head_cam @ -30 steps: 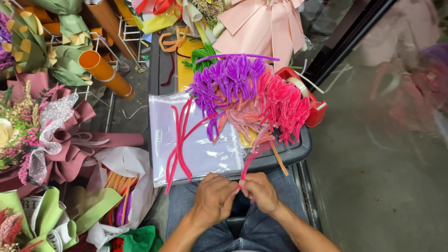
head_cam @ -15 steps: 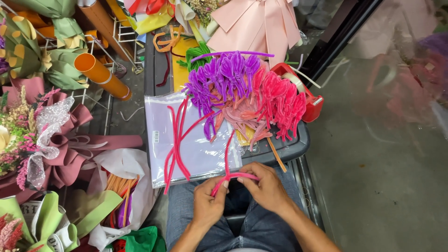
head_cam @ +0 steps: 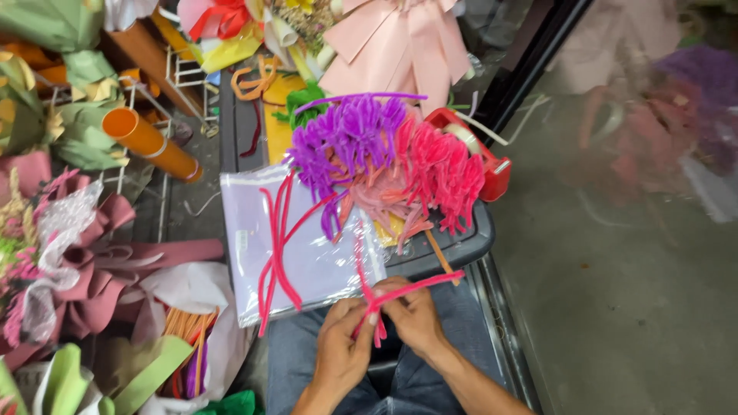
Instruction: The person sits and manipulates pink pipe cleaners with their hands, twisting and folding them into small shapes. They work over a plastic bag on their lap, surrounded by other craft supplies like purple pipe cleaners and floral wrapping materials.
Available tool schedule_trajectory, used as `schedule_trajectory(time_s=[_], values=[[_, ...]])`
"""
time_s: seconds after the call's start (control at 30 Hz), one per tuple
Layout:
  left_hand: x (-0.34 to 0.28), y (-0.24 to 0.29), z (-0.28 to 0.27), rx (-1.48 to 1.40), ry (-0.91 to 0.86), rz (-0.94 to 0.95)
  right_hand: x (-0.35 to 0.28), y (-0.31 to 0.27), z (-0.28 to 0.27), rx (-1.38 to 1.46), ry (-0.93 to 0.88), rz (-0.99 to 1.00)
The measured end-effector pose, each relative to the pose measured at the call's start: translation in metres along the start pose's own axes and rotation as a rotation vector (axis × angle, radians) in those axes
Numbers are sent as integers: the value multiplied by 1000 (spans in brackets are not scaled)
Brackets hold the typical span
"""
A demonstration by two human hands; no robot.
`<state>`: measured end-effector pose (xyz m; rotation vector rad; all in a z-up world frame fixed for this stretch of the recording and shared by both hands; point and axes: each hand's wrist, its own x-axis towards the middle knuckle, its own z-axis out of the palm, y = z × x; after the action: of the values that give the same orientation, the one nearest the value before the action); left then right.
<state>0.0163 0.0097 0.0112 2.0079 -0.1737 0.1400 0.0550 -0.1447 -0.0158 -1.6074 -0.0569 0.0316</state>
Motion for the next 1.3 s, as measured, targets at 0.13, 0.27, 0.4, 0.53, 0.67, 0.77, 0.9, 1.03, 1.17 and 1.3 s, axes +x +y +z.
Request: schedule_trajectory(time_s=[0.13,0.27,0.4,0.53,0.67,0.77,0.9,1.03,1.17,1.3], values=[[0,-5,1,-93,76,-37,1,-9,1,7,-224,96],[0,-12,4,-6,25,-62,-4,12,7,144,-181,94],[-7,-21,5,125,-137,-155,-2,13,4,101,-11,193],[-2,-21,-4,155,27,-199,2,8,-3,42,-34,225],[-1,-33,-16,-435,-268,-470,-1,6,-11,284,-177,383],[-4,-43,-13,-602,-304,-596,-2,9,-10,302,-201,354],[-4,-36,-5,-498,-203,-593,4,-3,-10,-6,-141,144],[-6,-26,2,-374,-180,-558,4,-11,1,-68,-46,140],[-1,-15,-5,-246,-206,-645,3,-16,3,-121,-52,-27],[8,3,-21,158,-288,-531,3,-8,-5,-121,-180,98]])
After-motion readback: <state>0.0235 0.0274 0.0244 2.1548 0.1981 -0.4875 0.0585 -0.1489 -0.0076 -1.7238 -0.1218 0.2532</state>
